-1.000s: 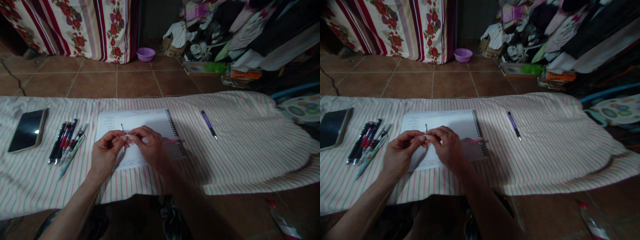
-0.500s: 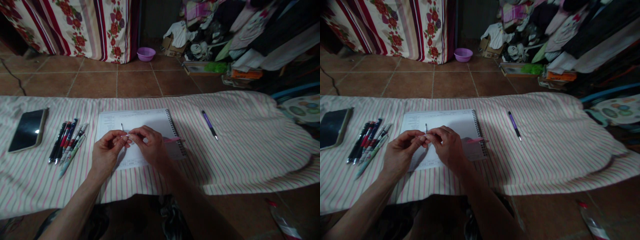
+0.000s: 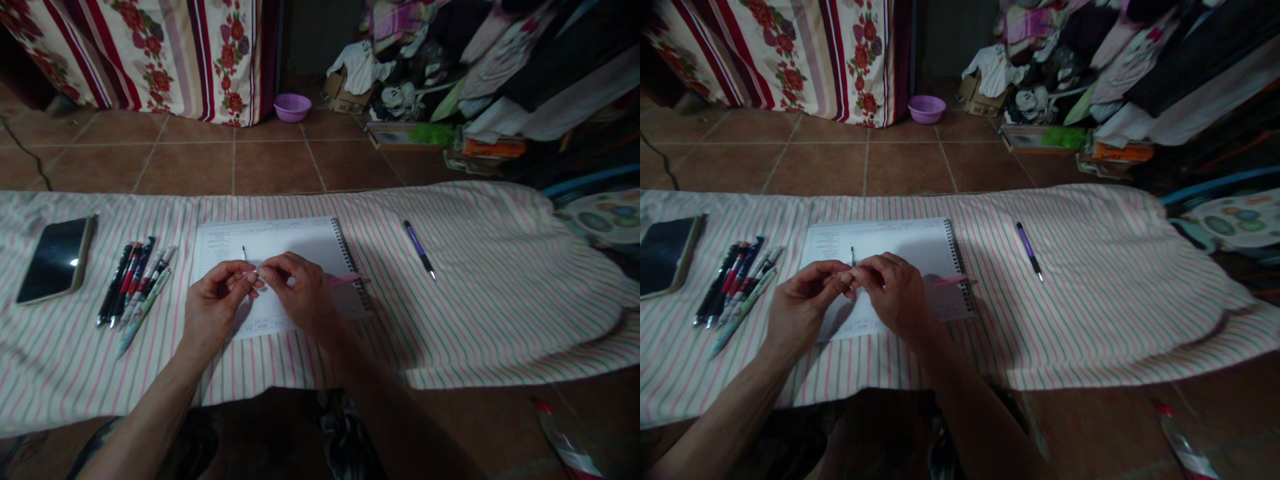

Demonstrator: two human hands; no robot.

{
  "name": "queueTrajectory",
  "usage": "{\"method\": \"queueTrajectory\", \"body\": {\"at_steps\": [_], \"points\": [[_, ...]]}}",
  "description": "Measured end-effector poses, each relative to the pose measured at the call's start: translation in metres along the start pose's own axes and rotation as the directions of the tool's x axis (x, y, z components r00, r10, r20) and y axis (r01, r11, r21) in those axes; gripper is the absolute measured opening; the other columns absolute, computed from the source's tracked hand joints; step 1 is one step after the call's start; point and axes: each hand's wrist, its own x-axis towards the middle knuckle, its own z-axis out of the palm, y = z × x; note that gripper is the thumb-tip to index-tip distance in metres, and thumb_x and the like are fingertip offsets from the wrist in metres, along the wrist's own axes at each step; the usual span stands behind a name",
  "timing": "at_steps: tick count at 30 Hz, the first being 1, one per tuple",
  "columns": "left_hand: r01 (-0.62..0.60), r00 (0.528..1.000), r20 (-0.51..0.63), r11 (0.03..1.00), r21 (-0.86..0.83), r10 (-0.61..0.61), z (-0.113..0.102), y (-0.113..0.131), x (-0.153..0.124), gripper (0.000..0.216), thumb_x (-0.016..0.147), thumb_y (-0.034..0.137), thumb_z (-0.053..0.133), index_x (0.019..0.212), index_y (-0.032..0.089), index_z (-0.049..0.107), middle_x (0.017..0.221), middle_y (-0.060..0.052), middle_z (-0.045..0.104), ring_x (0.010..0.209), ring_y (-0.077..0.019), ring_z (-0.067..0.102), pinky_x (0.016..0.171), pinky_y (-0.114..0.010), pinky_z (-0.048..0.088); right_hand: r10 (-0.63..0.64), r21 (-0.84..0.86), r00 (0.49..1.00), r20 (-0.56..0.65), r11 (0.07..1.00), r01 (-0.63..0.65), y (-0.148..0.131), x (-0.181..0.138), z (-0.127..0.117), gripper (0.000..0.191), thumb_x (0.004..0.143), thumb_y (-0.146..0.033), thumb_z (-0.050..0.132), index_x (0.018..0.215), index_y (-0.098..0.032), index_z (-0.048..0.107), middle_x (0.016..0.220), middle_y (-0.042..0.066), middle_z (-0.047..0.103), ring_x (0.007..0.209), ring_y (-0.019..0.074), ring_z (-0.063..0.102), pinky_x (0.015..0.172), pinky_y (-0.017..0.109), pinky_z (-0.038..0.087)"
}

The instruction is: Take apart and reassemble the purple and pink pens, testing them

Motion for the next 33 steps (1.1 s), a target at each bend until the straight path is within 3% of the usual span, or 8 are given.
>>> {"method": "queueTrajectory", "body": {"at_steps": [16,33], "points": [[-0.039,0.999,0.018,0.991,0.129,0.037,0.0018,0.0036,-0.0010,0.012,0.069,0.025,0.070,0.076,0.016,0.065,0.057,0.004,0.058,0.050,-0.0065,0.052,0.053,-0.018,0.044,0.108,-0.063,0.991,0.085,0.993,-0.103,-0.0009,0.0001,-0.0017,0.028,0.088,-0.034,0.047,0.069,-0.017,0.059,0.065,0.001,0.060,0.062,0.0104,0.054,0.062,0.022,0.038],[-0.002,0.999,0.042,0.997,0.078,-0.002,0.0018,0.0024,0.0002,0.014,0.070,0.024,0.070,0.079,0.016,0.064,0.058,0.004,0.060,0.051,-0.0070,0.053,0.053,-0.018,0.045,0.197,-0.053,0.972,0.125,0.980,-0.192,-0.0006,0.0000,0.0019,0.031,0.089,-0.033,0.043,0.064,-0.017,0.055,0.063,0.001,0.062,0.060,0.0099,0.055,0.057,0.021,0.035]]}}
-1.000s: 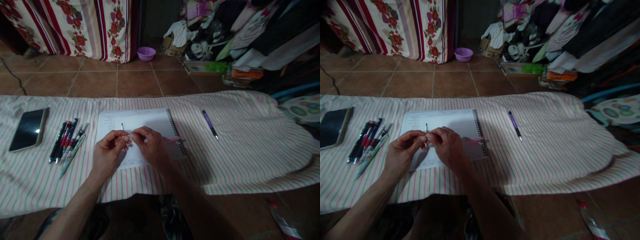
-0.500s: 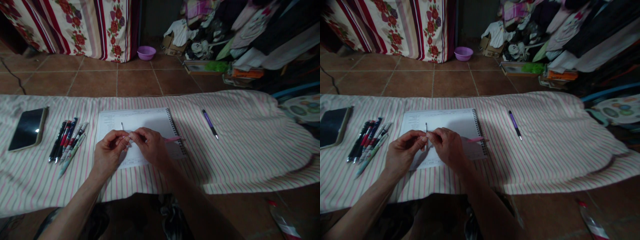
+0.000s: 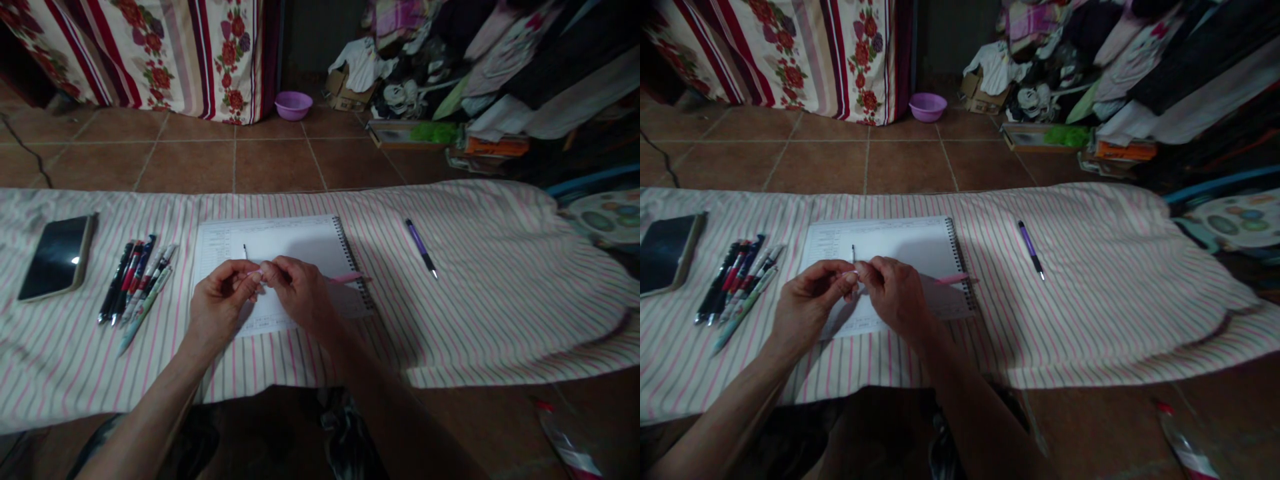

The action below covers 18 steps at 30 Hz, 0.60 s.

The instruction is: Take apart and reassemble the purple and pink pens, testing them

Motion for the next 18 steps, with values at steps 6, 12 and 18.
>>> {"method": "queueTrajectory", "body": {"at_steps": [6,12,18], "points": [[0.005,1.000,0.014,0.999,0.046,-0.006,-0.0006,-0.0009,0.0000,0.013,0.070,0.025,0.070,0.078,0.016,0.065,0.056,0.003,0.061,0.050,-0.0078,0.054,0.055,-0.020,0.047,-0.016,-0.002,1.000,0.000,1.000,0.016,0.0016,0.0005,-0.0028,0.033,0.088,-0.036,0.044,0.063,-0.017,0.056,0.060,-0.001,0.059,0.058,0.0093,0.052,0.057,0.021,0.035],[0.016,1.000,-0.002,1.000,0.018,-0.016,-0.0022,-0.0037,0.0006,0.019,0.068,0.027,0.071,0.083,0.017,0.066,0.064,0.002,0.063,0.053,-0.0086,0.056,0.053,-0.020,0.048,0.002,0.011,1.000,0.017,1.000,-0.003,0.0029,0.0007,-0.0033,0.033,0.087,-0.036,0.046,0.065,-0.017,0.060,0.060,-0.001,0.059,0.057,0.0091,0.051,0.055,0.021,0.034],[-0.025,1.000,0.019,0.993,0.115,0.023,-0.0039,-0.0023,0.0012,0.014,0.068,0.027,0.069,0.079,0.018,0.069,0.069,0.001,0.063,0.058,-0.0083,0.054,0.056,-0.020,0.046,0.020,0.046,0.998,0.052,0.999,-0.023,0.0037,0.0010,-0.0039,0.033,0.087,-0.038,0.046,0.067,-0.017,0.062,0.058,-0.001,0.060,0.055,0.0087,0.052,0.054,0.020,0.034]]}}
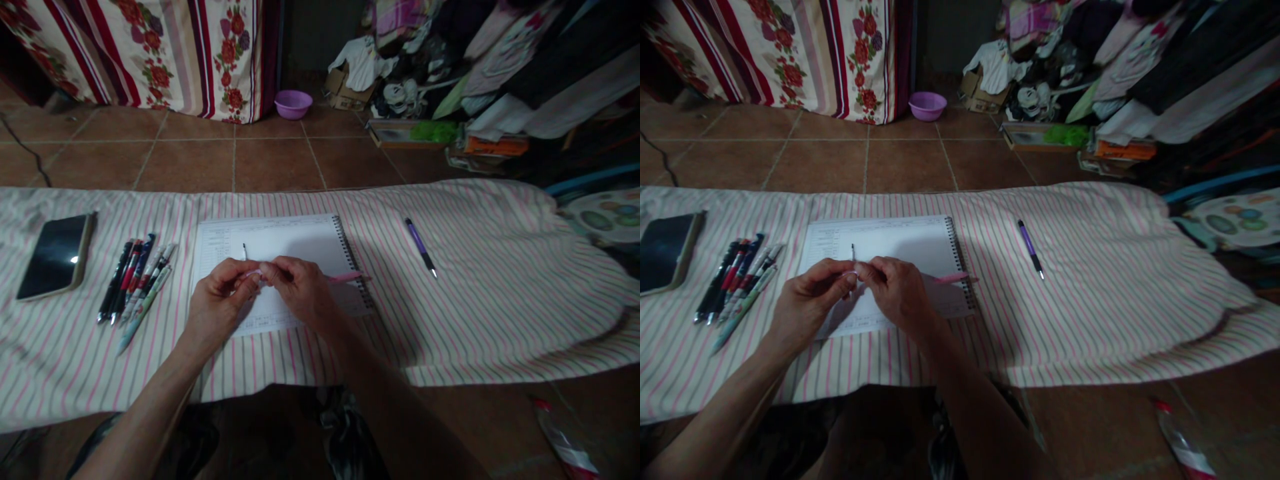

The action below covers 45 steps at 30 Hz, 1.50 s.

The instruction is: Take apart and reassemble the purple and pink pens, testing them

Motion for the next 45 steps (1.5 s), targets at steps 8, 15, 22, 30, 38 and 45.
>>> {"method": "queueTrajectory", "body": {"at_steps": [8,15,22,30,38,45], "points": [[0.083,0.996,-0.006,0.995,-0.056,-0.084,0.004,0.001,0.000,0.017,0.066,0.030,0.069,0.075,0.016,0.065,0.059,0.001,0.062,0.051,-0.0086,0.052,0.049,-0.020,0.043,0.094,0.087,0.994,0.058,0.991,-0.099,0.002,0.001,0.000,0.038,0.085,-0.043,0.048,0.062,-0.016,0.062,0.052,-0.002,0.055,0.050,0.0078,0.049,0.050,0.020,0.032],[0.114,0.993,0.006,0.992,-0.056,-0.114,0.004,-0.001,0.001,0.017,0.066,0.029,0.068,0.076,0.015,0.064,0.053,0.003,0.057,0.049,-0.0084,0.052,0.047,-0.020,0.043,0.128,0.193,0.987,0.095,0.971,-0.145,0.006,0.002,0.001,0.033,0.081,-0.040,0.052,0.062,-0.015,0.060,0.050,-0.004,0.048,0.049,0.0062,0.043,0.047,0.018,0.031],[0.134,0.991,0.010,0.982,-0.132,-0.134,0.003,-0.005,0.001,0.022,0.067,0.028,0.071,0.084,0.015,0.064,0.062,0.002,0.063,0.054,-0.0088,0.059,0.054,-0.020,0.048,0.179,0.443,0.972,0.154,0.867,-0.230,0.008,0.002,0.005,0.019,0.080,-0.030,0.053,0.079,-0.014,0.064,0.058,-0.003,0.056,0.050,0.0066,0.048,0.051,0.019,0.040],[0.100,0.995,0.015,0.972,-0.211,-0.099,0.003,-0.003,0.001,0.029,0.065,0.028,0.073,0.087,0.016,0.056,0.067,0.003,0.061,0.055,-0.0095,0.061,0.053,-0.021,0.049,0.139,0.416,0.986,0.094,0.894,-0.165,0.005,0.002,0.002,0.018,0.077,-0.026,0.057,0.086,-0.016,0.069,0.074,0.002,0.067,0.062,0.0090,0.056,0.058,0.021,0.044],[0.075,0.997,0.029,0.994,-0.075,-0.073,0.001,-0.006,0.001,0.020,0.069,0.027,0.069,0.075,0.016,0.054,0.057,0.004,0.060,0.054,-0.0094,0.059,0.054,-0.020,0.048,0.132,0.446,0.987,0.091,0.881,-0.159,0.005,0.002,0.003,0.013,0.074,-0.024,0.061,0.082,-0.016,0.068,0.068,0.000,0.066,0.059,0.0089,0.058,0.057,0.020,0.044],[0.050,0.998,0.047,0.998,-0.029,-0.049,-0.003,-0.010,-0.003,0.017,0.070,0.026,0.069,0.075,0.017,0.056,0.060,0.004,0.060,0.054,-0.0079,0.057,0.056,-0.020,0.047,0.122,0.412,0.982,0.141,0.895,-0.170,0.000,0.002,0.002,0.010,0.074,-0.023,0.061,0.080,-0.018,0.066,0.066,-0.002,0.066,0.061,0.0099,0.061,0.058,0.020,0.045]]}}
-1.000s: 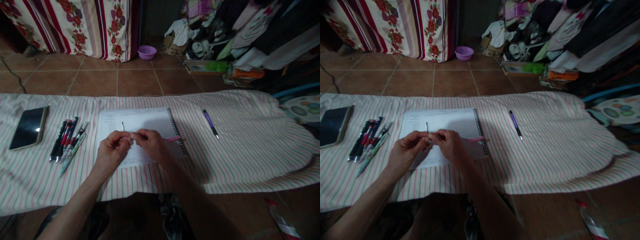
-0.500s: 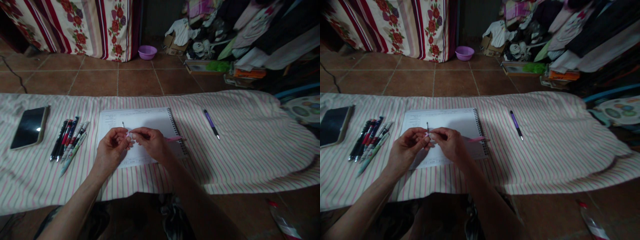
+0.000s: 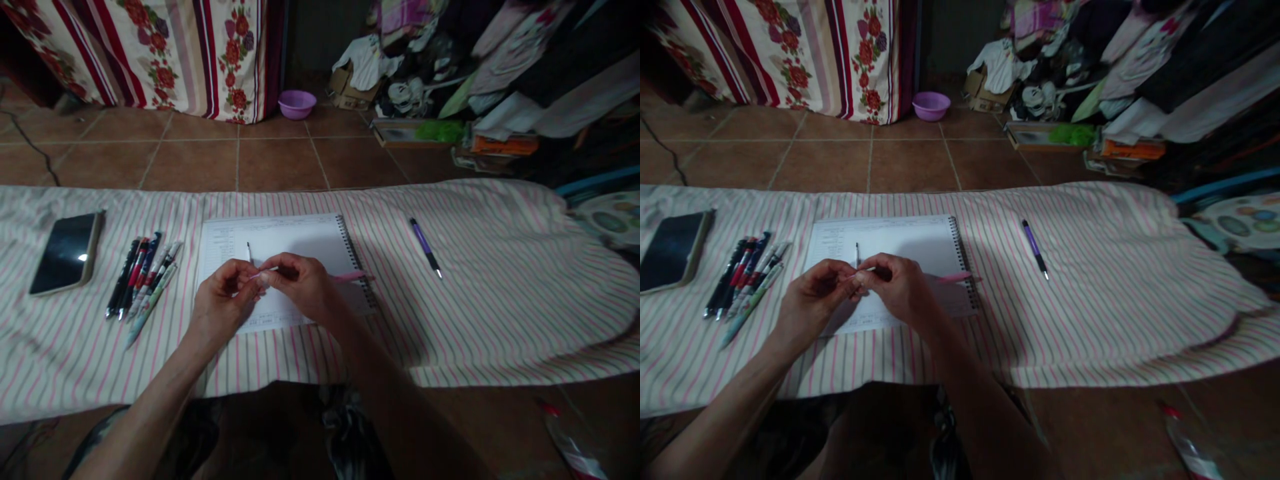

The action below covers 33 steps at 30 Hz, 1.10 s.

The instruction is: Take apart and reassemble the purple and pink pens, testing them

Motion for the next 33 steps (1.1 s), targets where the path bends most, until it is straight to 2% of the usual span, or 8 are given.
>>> {"method": "queueTrajectory", "body": {"at_steps": [6,12,15,18,23,26,29,33], "points": [[-0.010,1.000,0.016,1.000,-0.010,0.010,-0.005,-0.003,-0.001,0.017,0.069,0.027,0.069,0.076,0.018,0.056,0.060,0.005,0.058,0.054,-0.0073,0.056,0.055,-0.019,0.046,-0.022,-0.173,1.000,0.015,0.985,0.024,-0.004,-0.001,0.002,0.013,0.077,-0.024,0.058,0.083,-0.017,0.067,0.068,-0.001,0.068,0.060,0.0097,0.061,0.057,0.020,0.043],[-0.050,0.996,0.077,0.996,0.076,0.044,-0.015,-0.004,-0.001,0.021,0.070,0.029,0.067,0.084,0.019,0.056,0.068,0.004,0.059,0.063,-0.0097,0.058,0.062,-0.022,0.048,-0.072,-0.294,0.997,-0.025,0.954,0.061,-0.004,0.000,0.006,0.014,0.077,-0.025,0.057,0.083,-0.018,0.068,0.069,0.000,0.069,0.060,0.0102,0.060,0.056,0.020,0.041],[-0.056,0.998,0.004,0.976,0.212,0.057,-0.025,0.000,0.000,0.027,0.070,0.033,0.067,0.091,0.018,0.058,0.076,0.001,0.063,0.069,-0.0119,0.060,0.066,-0.025,0.048,-0.089,-0.335,0.995,-0.044,0.940,0.070,-0.005,0.001,0.008,0.014,0.077,-0.026,0.058,0.082,-0.018,0.068,0.068,0.001,0.068,0.058,0.0100,0.059,0.055,0.021,0.041],[-0.016,0.995,-0.085,0.942,0.335,0.047,-0.038,0.003,0.001,0.028,0.073,0.040,0.061,0.090,0.018,0.059,0.077,-0.001,0.065,0.067,-0.0137,0.060,0.063,-0.026,0.047,-0.100,-0.382,0.993,-0.061,0.921,0.069,-0.007,0.001,0.009,0.013,0.077,-0.025,0.058,0.080,-0.018,0.068,0.066,0.000,0.068,0.056,0.0095,0.057,0.054,0.021,0.039],[0.010,0.974,-0.183,0.783,0.622,0.133,-0.058,-0.001,0.002,0.023,0.076,0.039,0.055,0.085,0.019,0.063,0.080,-0.001,0.064,0.058,-0.0125,0.056,0.057,-0.026,0.045,-0.126,-0.448,0.986,-0.109,0.892,0.065,-0.006,0.003,0.011,0.010,0.077,-0.022,0.058,0.077,-0.019,0.067,0.066,0.000,0.068,0.056,0.0098,0.059,0.056,0.021,0.040],[-0.138,0.957,-0.064,0.640,0.756,0.282,-0.061,-0.005,0.002,0.024,0.078,0.039,0.054,0.088,0.020,0.065,0.086,-0.004,0.064,0.067,-0.0156,0.056,0.064,-0.030,0.047,-0.162,-0.511,0.981,-0.111,0.856,0.083,-0.004,0.004,0.012,0.009,0.077,-0.021,0.057,0.077,-0.019,0.066,0.069,0.000,0.069,0.060,0.0110,0.061,0.059,0.021,0.041],[-0.305,0.903,0.094,0.471,0.828,0.420,-0.058,-0.010,0.002,0.025,0.081,0.036,0.053,0.093,0.020,0.067,0.094,-0.007,0.065,0.087,-0.0221,0.055,0.078,-0.036,0.046,-0.186,-0.551,0.977,-0.104,0.828,0.099,-0.003,0.005,0.014,0.008,0.077,-0.020,0.057,0.077,-0.019,0.065,0.072,0.001,0.069,0.063,0.0116,0.062,0.062,0.022,0.042],[-0.364,0.876,0.174,0.379,0.851,0.450,-0.054,-0.014,0.005,0.023,0.081,0.032,0.055,0.098,0.022,0.067,0.096,-0.006,0.065,0.090,-0.0232,0.052,0.081,-0.038,0.044,-0.180,-0.564,0.978,-0.104,0.821,0.091,-0.001,0.006,0.015,0.008,0.077,-0.020,0.057,0.077,-0.019,0.064,0.074,0.001,0.069,0.066,0.0123,0.063,0.063,0.022,0.043]]}}
